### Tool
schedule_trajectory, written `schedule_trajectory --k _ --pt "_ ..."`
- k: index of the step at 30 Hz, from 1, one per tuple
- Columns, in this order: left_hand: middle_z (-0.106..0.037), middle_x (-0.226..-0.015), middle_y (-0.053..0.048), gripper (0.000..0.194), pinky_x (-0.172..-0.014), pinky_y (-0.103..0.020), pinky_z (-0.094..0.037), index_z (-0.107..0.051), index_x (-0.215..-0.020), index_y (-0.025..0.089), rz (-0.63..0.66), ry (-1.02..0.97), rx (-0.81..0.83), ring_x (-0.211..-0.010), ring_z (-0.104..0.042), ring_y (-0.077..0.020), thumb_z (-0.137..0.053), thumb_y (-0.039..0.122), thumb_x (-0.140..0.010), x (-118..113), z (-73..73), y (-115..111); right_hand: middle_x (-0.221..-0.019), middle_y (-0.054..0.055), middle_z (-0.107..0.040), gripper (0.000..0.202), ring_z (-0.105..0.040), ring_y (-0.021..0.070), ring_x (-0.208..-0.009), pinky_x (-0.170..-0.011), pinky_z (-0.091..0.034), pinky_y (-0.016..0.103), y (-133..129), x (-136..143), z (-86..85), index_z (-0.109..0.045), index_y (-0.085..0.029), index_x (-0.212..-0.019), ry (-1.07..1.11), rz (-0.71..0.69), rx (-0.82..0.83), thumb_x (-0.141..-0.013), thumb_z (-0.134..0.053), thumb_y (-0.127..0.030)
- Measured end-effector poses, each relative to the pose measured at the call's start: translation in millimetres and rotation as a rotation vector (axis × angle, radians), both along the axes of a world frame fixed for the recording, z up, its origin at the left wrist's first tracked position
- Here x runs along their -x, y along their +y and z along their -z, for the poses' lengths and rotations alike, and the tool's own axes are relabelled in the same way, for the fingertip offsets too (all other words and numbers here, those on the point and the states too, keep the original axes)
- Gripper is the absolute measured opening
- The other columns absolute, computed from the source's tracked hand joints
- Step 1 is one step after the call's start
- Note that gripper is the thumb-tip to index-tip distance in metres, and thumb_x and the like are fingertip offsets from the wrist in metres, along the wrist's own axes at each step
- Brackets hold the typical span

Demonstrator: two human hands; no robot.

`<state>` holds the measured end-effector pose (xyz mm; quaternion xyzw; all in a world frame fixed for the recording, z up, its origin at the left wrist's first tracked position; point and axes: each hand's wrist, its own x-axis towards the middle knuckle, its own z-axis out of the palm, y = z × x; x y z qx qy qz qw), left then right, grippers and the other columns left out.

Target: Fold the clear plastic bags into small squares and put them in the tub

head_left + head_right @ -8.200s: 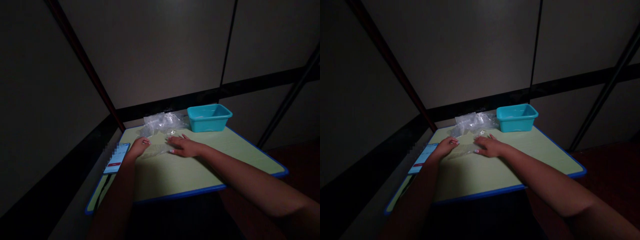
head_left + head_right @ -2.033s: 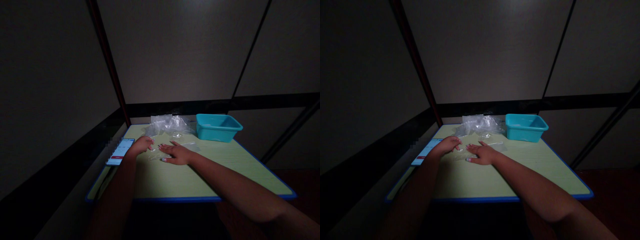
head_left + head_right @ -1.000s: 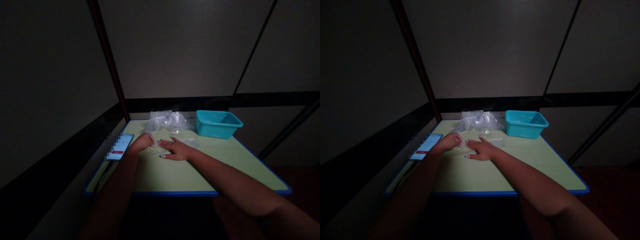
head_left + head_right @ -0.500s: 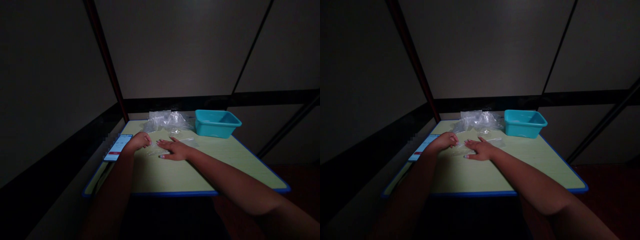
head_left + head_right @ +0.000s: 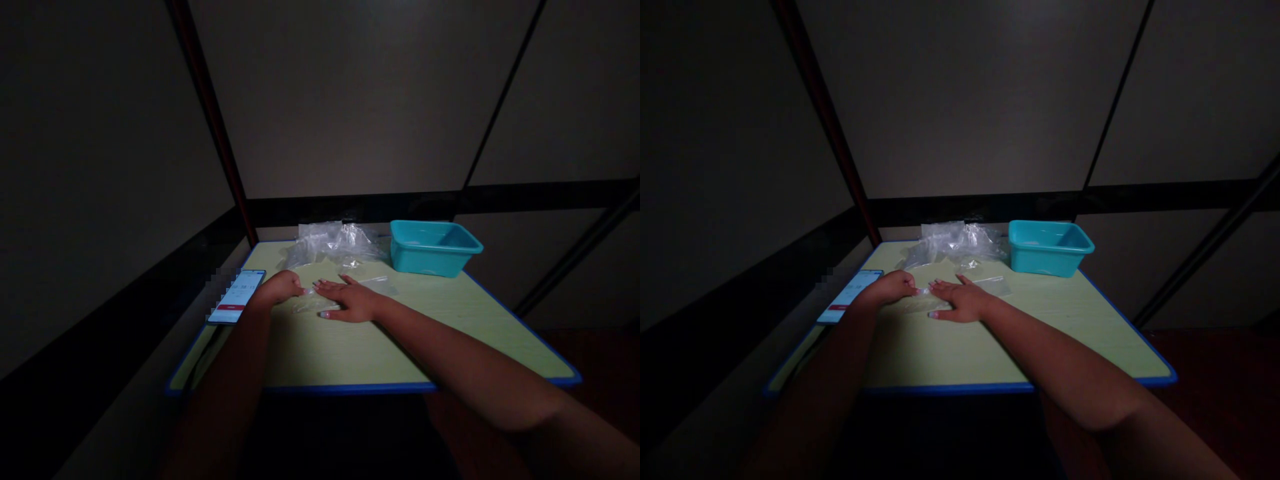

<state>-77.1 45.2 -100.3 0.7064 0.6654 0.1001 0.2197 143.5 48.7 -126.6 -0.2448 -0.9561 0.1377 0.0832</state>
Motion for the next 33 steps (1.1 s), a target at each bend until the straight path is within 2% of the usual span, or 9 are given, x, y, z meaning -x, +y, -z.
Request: schedule_trajectory --k 4,7,13,16,20,23,26,29,33 --pt "-0.057 -0.062 0.001 0.014 -0.058 -0.023 -0.034 -0.056 -0.063 0.018 0.002 0.008 -0.01 -0.066 -0.053 -0.0152 -0.061 0.03 -0.065 1 0.2 1 -0.147 0.011 -0.026 0.069 -0.022 0.0236 -0.135 -0.107 -0.002 0.056 -1 -1 -0.6 -0.021 -0.022 -0.144 -0.003 0.005 -0.072 -0.088 -0.035 -0.057" --pt "-0.057 -0.062 0.002 0.014 -0.057 -0.023 -0.034 -0.056 -0.062 0.018 0.0 0.013 -0.015 -0.066 -0.053 -0.0152 -0.062 0.03 -0.065 0 -0.5 0 -0.147 0.012 -0.025 0.065 -0.022 0.0229 -0.136 -0.106 0.002 0.056 -2 -1 -1.4 -0.018 -0.02 -0.145 -0.007 0.066 -0.129 -0.091 -0.03 -0.054" --pt "-0.06 -0.064 0.0 0.016 -0.056 -0.024 -0.035 -0.057 -0.063 0.018 -0.032 0.03 -0.024 -0.067 -0.056 -0.017 -0.064 0.032 -0.065 -2 -1.8 -2 -0.147 0.011 -0.026 0.06 -0.023 0.0228 -0.135 -0.106 0.002 0.057 -1 -2 -0.5 -0.022 -0.021 -0.144 -0.045 0.099 -0.122 -0.092 -0.026 -0.051" --pt "-0.064 -0.075 -0.005 0.02 -0.06 -0.026 -0.037 -0.06 -0.073 0.017 -0.087 0.049 -0.051 -0.074 -0.059 -0.021 -0.065 0.036 -0.067 -4 -3.1 -2 -0.146 0.011 -0.028 0.06 -0.023 0.0227 -0.135 -0.106 0.002 0.057 0 -2 0.1 -0.023 -0.021 -0.144 -0.051 0.095 -0.104 -0.092 -0.025 -0.051" --pt "-0.064 -0.104 -0.013 0.035 -0.079 -0.033 -0.041 -0.059 -0.098 0.016 -0.222 0.06 -0.29 -0.099 -0.057 -0.0261 -0.052 0.046 -0.081 -13 -7.3 -4 -0.146 0.011 -0.027 0.06 -0.022 0.0227 -0.136 -0.106 0.001 0.057 0 -1 -0.1 -0.023 -0.02 -0.144 -0.057 0.094 -0.091 -0.092 -0.025 -0.051" --pt "-0.05 -0.131 -0.015 0.045 -0.102 -0.038 -0.026 -0.049 -0.121 0.015 -0.124 0.051 -0.409 -0.124 -0.041 -0.0255 -0.037 0.044 -0.09 -29 -5.7 -10 -0.146 0.012 -0.028 0.061 -0.023 0.0231 -0.135 -0.106 0.001 0.057 0 -1 0.1 -0.024 -0.02 -0.144 -0.056 0.093 -0.087 -0.092 -0.025 -0.052" --pt "-0.02 -0.15 -0.012 0.056 -0.11 -0.044 -0.006 -0.024 -0.142 0.016 0.057 0.041 -0.345 -0.139 -0.014 -0.0226 -0.023 0.044 -0.093 -51 4.4 -19 -0.145 0.013 -0.031 0.061 -0.026 0.024 -0.134 -0.106 0.0 0.058 1 -1 2.4 -0.027 -0.02 -0.143 -0.05 0.085 -0.104 -0.091 -0.028 -0.053" --pt "-0.007 -0.153 -0.011 0.063 -0.11 -0.044 -0.004 -0.008 -0.146 0.015 0.212 0.033 -0.265 -0.14 -0.002 -0.0208 -0.015 0.048 -0.093 -73 17.0 -28 -0.147 0.012 -0.027 0.061 -0.025 0.0244 -0.135 -0.106 0.0 0.059 5 -1 7.2 -0.028 -0.022 -0.142 -0.045 0.06 -0.149 -0.089 -0.037 -0.05" --pt "-0.006 -0.152 -0.014 0.067 -0.111 -0.04 -0.007 -0.004 -0.146 0.011 0.277 0.013 -0.307 -0.139 0.0 -0.0201 -0.013 0.05 -0.092 -89 24.6 -33 -0.149 0.011 -0.021 0.064 -0.014 0.0265 -0.138 -0.107 0.001 0.057 8 0 13.4 -0.027 -0.019 -0.143 -0.071 0.05 -0.211 -0.085 -0.044 -0.039"
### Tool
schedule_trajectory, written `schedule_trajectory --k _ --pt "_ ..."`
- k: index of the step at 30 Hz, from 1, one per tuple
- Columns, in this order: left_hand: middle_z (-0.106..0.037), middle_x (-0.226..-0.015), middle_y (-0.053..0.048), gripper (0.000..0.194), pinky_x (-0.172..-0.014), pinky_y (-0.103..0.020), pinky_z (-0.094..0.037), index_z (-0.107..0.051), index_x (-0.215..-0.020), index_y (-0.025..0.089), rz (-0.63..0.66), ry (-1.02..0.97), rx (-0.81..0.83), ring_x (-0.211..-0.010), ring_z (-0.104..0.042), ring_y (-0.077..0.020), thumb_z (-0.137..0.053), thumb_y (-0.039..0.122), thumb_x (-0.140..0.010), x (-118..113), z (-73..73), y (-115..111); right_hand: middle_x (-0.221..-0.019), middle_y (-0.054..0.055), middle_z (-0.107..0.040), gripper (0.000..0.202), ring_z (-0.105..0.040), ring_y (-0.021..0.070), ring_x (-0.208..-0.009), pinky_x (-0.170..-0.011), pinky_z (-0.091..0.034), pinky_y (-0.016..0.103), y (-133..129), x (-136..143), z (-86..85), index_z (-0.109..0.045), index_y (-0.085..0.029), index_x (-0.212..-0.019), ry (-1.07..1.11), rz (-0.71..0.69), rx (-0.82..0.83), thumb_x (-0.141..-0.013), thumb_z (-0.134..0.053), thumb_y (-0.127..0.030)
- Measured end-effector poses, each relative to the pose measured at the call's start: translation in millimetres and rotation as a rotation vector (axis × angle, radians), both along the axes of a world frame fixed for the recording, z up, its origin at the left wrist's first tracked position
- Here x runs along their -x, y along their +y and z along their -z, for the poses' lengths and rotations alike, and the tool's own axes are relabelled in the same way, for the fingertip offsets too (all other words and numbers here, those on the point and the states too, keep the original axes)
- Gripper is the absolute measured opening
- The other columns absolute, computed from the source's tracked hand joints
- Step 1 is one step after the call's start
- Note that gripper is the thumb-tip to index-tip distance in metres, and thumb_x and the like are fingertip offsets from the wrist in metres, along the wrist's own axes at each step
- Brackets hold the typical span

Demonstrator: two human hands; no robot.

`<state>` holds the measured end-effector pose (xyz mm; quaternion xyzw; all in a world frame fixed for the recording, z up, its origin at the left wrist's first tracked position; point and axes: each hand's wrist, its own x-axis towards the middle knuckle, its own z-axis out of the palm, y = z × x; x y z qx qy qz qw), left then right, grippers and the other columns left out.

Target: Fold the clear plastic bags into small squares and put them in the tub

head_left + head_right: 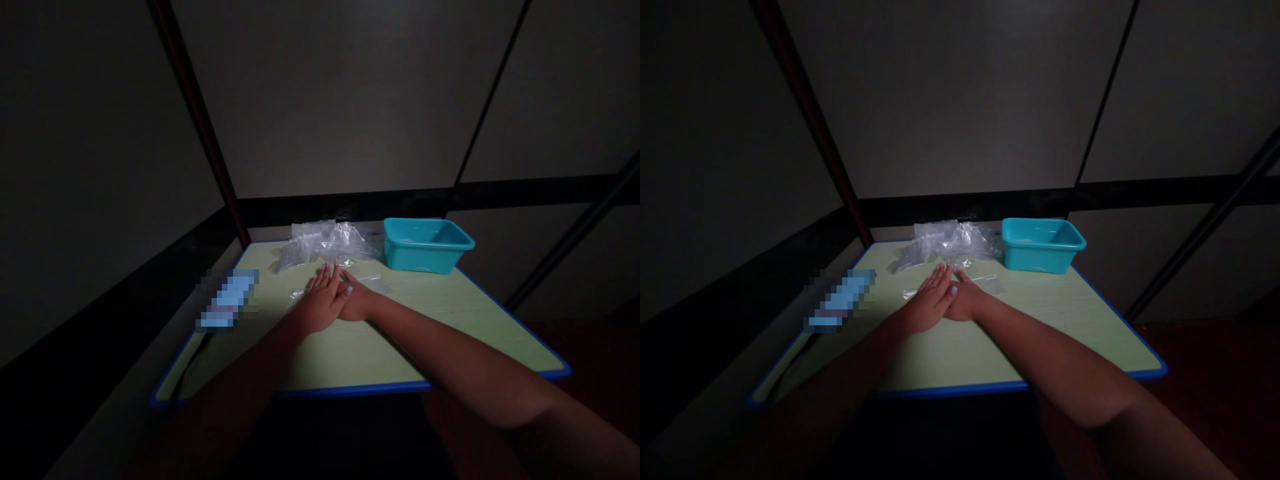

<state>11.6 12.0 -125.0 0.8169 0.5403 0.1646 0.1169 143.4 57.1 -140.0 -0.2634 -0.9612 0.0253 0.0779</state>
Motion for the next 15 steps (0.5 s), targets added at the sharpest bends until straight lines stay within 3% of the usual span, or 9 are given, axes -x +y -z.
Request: schedule_trajectory --k 8,15 --pt "-0.007 -0.153 -0.007 0.058 -0.11 -0.049 -0.007 -0.003 -0.146 0.026 -0.087 -0.091 0.06 -0.14 0.0 -0.0201 -0.015 0.048 -0.093 -3.7 -2.5 2.7 -0.148 0.011 -0.024 0.065 -0.016 0.027 -0.137 -0.108 0.001 0.055 -1.6 -1.1 -1.6 -0.029 -0.018 -0.142 0.014 -0.007 -0.015 -0.083 -0.046 -0.038" --pt "-0.004 -0.153 -0.007 0.058 -0.107 -0.055 -0.012 -0.008 -0.146 0.03 -0.154 -0.098 0.135 -0.139 0.002 -0.0241 -0.012 0.052 -0.093 -6.3 0.3 3.3 -0.146 0.011 -0.028 0.063 -0.017 0.0284 -0.137 -0.107 0.003 0.056 0.6 -2.0 -0.6 -0.03 -0.018 -0.142 -0.011 -0.031 -0.01 -0.084 -0.043 -0.04"
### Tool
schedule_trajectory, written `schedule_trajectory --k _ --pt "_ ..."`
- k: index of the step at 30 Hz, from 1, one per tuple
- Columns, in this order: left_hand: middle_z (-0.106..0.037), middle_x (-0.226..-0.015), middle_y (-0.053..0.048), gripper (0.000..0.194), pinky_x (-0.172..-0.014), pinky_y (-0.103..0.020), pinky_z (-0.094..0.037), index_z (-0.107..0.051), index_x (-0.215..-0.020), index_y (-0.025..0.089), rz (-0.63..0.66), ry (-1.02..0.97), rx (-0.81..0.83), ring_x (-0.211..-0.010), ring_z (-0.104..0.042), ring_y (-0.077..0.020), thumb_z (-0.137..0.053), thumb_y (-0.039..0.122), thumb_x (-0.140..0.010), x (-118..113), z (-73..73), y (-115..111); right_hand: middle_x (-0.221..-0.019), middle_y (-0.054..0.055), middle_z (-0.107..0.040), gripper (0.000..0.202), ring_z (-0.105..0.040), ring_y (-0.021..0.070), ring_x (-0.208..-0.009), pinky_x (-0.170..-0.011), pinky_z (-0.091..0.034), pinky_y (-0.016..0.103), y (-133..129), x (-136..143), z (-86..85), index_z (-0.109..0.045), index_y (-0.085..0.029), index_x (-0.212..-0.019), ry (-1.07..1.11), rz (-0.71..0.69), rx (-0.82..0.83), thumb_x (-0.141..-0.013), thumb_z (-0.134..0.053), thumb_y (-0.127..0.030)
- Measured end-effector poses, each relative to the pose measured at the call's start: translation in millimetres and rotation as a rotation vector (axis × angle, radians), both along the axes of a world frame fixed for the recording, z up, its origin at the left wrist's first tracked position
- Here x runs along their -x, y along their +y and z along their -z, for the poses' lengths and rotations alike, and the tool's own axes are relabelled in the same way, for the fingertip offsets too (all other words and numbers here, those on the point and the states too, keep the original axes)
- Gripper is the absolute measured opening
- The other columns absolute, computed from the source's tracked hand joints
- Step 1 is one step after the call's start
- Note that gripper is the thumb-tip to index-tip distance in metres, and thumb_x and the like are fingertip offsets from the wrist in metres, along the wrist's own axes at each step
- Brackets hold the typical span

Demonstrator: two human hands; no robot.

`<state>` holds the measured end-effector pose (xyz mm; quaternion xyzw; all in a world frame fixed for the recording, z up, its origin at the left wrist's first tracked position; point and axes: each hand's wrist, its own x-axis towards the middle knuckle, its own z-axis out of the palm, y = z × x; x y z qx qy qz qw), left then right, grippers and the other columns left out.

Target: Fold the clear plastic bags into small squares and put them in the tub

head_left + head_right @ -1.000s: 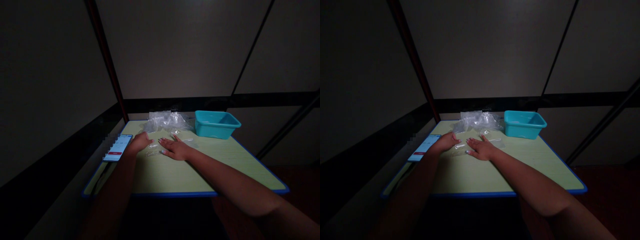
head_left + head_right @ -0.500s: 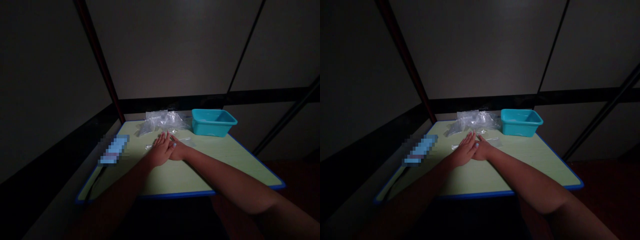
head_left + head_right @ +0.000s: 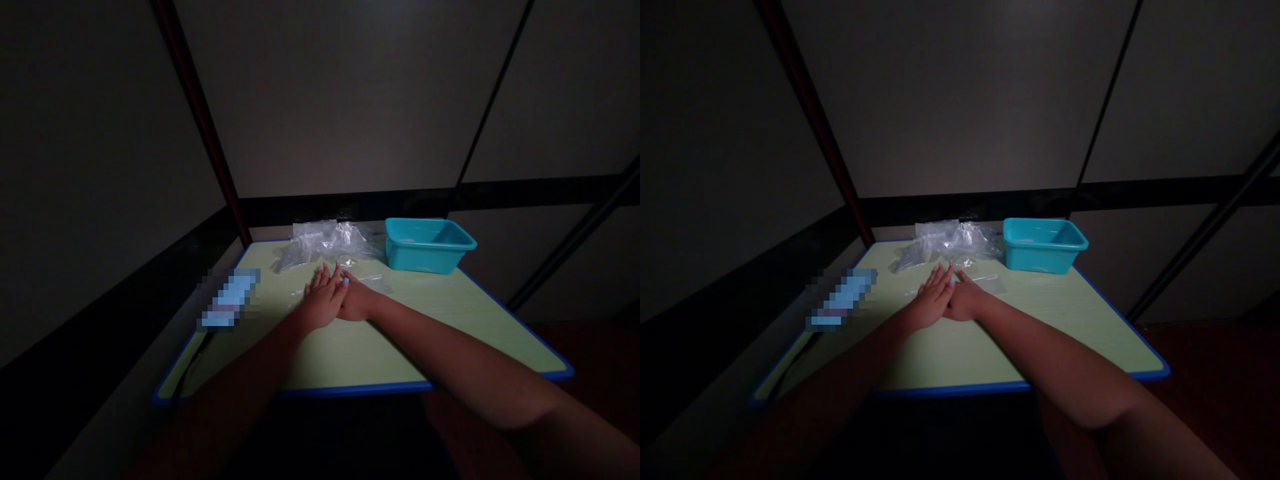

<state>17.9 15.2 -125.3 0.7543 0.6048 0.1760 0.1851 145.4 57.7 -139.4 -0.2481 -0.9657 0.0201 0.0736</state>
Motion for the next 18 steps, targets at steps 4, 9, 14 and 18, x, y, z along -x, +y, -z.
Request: schedule_trajectory --k 4,9,14,18 --pt "0.0 -0.153 -0.007 0.058 -0.105 -0.059 -0.01 -0.011 -0.145 0.032 -0.029 0.062 0.01 -0.139 0.003 -0.0272 -0.012 0.055 -0.092 -1.2 0.2 -1.3 -0.148 0.008 -0.022 0.063 -0.014 0.0274 -0.137 -0.107 0.004 0.056 0.5 0.6 0.1 -0.029 -0.021 -0.142 -0.022 -0.003 0.005 -0.084 -0.043 -0.039" --pt "0.003 -0.153 -0.004 0.058 -0.101 -0.066 -0.008 -0.014 -0.144 0.037 -0.083 0.112 0.026 -0.138 0.007 -0.0308 -0.015 0.058 -0.09 -1.3 1.2 -0.1 -0.149 0.008 -0.017 0.065 -0.018 0.0281 -0.136 -0.107 -0.001 0.058 -0.4 1.3 -2.3 -0.027 -0.025 -0.143 -0.041 0.022 0.037 -0.083 -0.045 -0.039" --pt "0.001 -0.153 -0.004 0.06 -0.096 -0.072 -0.007 -0.019 -0.142 0.04 -0.124 0.148 0.022 -0.137 0.008 -0.0348 -0.014 0.063 -0.087 2.9 2.9 1.3 -0.148 0.008 -0.021 0.061 -0.022 0.0282 -0.135 -0.106 -0.003 0.06 -2.2 1.3 -5.1 -0.029 -0.025 -0.142 -0.041 0.026 0.06 -0.084 -0.044 -0.039" --pt "0.002 -0.153 -0.004 0.061 -0.095 -0.072 -0.006 -0.018 -0.142 0.041 -0.126 0.149 0.025 -0.137 0.009 -0.0345 -0.013 0.065 -0.086 4.7 2.9 1.1 -0.148 0.011 -0.022 0.062 -0.021 0.0285 -0.135 -0.106 -0.004 0.06 -4.2 1.3 -7.0 -0.028 -0.021 -0.143 -0.021 0.047 0.07 -0.085 -0.042 -0.041"
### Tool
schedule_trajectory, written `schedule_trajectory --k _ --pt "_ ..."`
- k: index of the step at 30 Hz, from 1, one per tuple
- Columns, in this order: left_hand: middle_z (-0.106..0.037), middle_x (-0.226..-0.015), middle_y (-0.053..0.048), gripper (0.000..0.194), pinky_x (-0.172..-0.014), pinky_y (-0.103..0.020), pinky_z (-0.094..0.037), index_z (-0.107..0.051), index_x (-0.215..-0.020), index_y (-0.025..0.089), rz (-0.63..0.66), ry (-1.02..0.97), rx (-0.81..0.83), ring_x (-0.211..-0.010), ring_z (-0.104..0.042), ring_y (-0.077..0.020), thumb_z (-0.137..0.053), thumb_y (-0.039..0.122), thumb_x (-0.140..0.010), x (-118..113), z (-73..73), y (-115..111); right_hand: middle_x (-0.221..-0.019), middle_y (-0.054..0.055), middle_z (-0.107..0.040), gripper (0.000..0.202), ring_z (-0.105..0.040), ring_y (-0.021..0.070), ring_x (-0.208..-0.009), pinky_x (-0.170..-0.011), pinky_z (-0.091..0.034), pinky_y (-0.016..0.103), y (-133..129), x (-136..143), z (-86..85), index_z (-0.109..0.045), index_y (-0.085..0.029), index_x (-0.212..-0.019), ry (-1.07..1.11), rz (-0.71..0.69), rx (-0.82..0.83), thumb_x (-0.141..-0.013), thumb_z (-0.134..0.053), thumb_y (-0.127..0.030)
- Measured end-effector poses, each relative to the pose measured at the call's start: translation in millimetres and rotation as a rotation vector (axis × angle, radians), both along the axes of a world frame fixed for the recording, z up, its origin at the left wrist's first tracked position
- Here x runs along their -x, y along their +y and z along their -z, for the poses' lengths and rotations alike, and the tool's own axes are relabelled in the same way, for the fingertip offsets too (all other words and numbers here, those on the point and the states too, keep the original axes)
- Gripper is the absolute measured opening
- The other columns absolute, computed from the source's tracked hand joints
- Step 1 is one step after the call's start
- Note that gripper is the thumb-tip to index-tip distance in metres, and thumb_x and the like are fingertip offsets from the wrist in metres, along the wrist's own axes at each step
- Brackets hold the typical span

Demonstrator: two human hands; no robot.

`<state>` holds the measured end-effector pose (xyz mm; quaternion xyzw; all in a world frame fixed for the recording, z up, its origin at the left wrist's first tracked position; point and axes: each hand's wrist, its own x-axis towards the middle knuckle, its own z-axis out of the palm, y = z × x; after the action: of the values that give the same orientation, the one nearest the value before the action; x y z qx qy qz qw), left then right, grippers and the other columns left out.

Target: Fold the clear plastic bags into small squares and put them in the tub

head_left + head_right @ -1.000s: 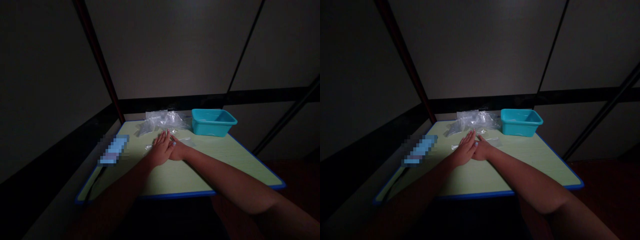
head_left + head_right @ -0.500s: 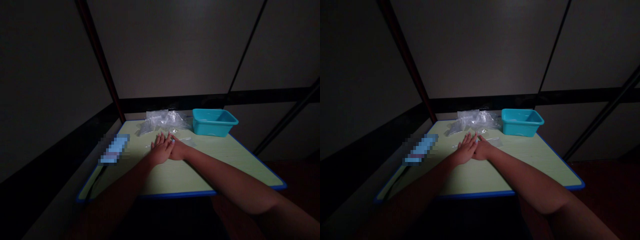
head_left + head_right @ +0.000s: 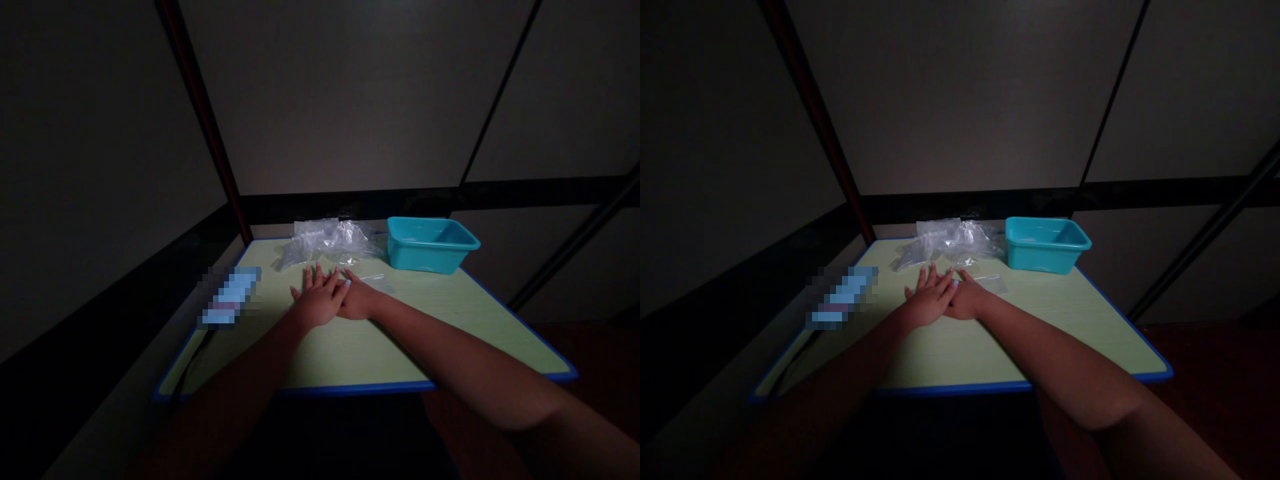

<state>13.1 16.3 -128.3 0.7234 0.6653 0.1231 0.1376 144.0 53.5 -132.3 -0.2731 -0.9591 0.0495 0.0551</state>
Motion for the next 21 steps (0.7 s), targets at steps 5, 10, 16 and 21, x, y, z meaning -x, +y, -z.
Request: schedule_trajectory --k 5,10,16,21 --pt "0.001 -0.153 -0.003 0.06 -0.096 -0.071 -0.006 -0.017 -0.142 0.041 -0.008 0.001 0.004 -0.137 0.009 -0.0344 -0.013 0.064 -0.087 -1.3 -1.1 -0.6 -0.148 0.012 -0.022 0.062 -0.02 0.0286 -0.136 -0.106 -0.003 0.06 -1.9 -0.5 -1.3 -0.028 -0.021 -0.143 -0.008 0.008 0.006 -0.086 -0.041 -0.041" --pt "0.004 -0.153 -0.005 0.062 -0.095 -0.073 -0.005 -0.014 -0.143 0.04 -0.001 -0.005 -0.001 -0.137 0.01 -0.0342 -0.011 0.064 -0.086 -0.8 -0.7 0.1 -0.148 0.013 -0.021 0.062 -0.019 0.0278 -0.136 -0.107 0.001 0.057 -2.6 -0.8 -1.8 -0.028 -0.019 -0.143 -0.006 0.013 -0.003 -0.086 -0.042 -0.041" --pt "0.002 -0.153 -0.006 0.061 -0.096 -0.071 -0.005 -0.015 -0.143 0.038 -0.016 0.019 0.005 -0.137 0.009 -0.0331 -0.011 0.063 -0.088 -1.5 1.1 -0.2 -0.147 0.009 -0.025 0.061 -0.021 0.0292 -0.135 -0.107 -0.003 0.059 -0.4 -0.7 -0.5 -0.029 -0.022 -0.142 -0.031 0.009 0.008 -0.086 -0.041 -0.041" --pt "-0.004 -0.153 -0.007 0.056 -0.105 -0.06 -0.007 -0.017 -0.145 0.031 0.101 0.052 -0.168 -0.139 0.007 -0.025 -0.015 0.053 -0.093 -5.5 -6.0 -7.4 -0.149 0.007 -0.018 0.066 -0.013 0.0269 -0.138 -0.107 0.0 0.058 0.6 -0.2 4.3 -0.016 -0.024 -0.146 0.001 -0.031 -0.051 -0.086 -0.04 -0.04"
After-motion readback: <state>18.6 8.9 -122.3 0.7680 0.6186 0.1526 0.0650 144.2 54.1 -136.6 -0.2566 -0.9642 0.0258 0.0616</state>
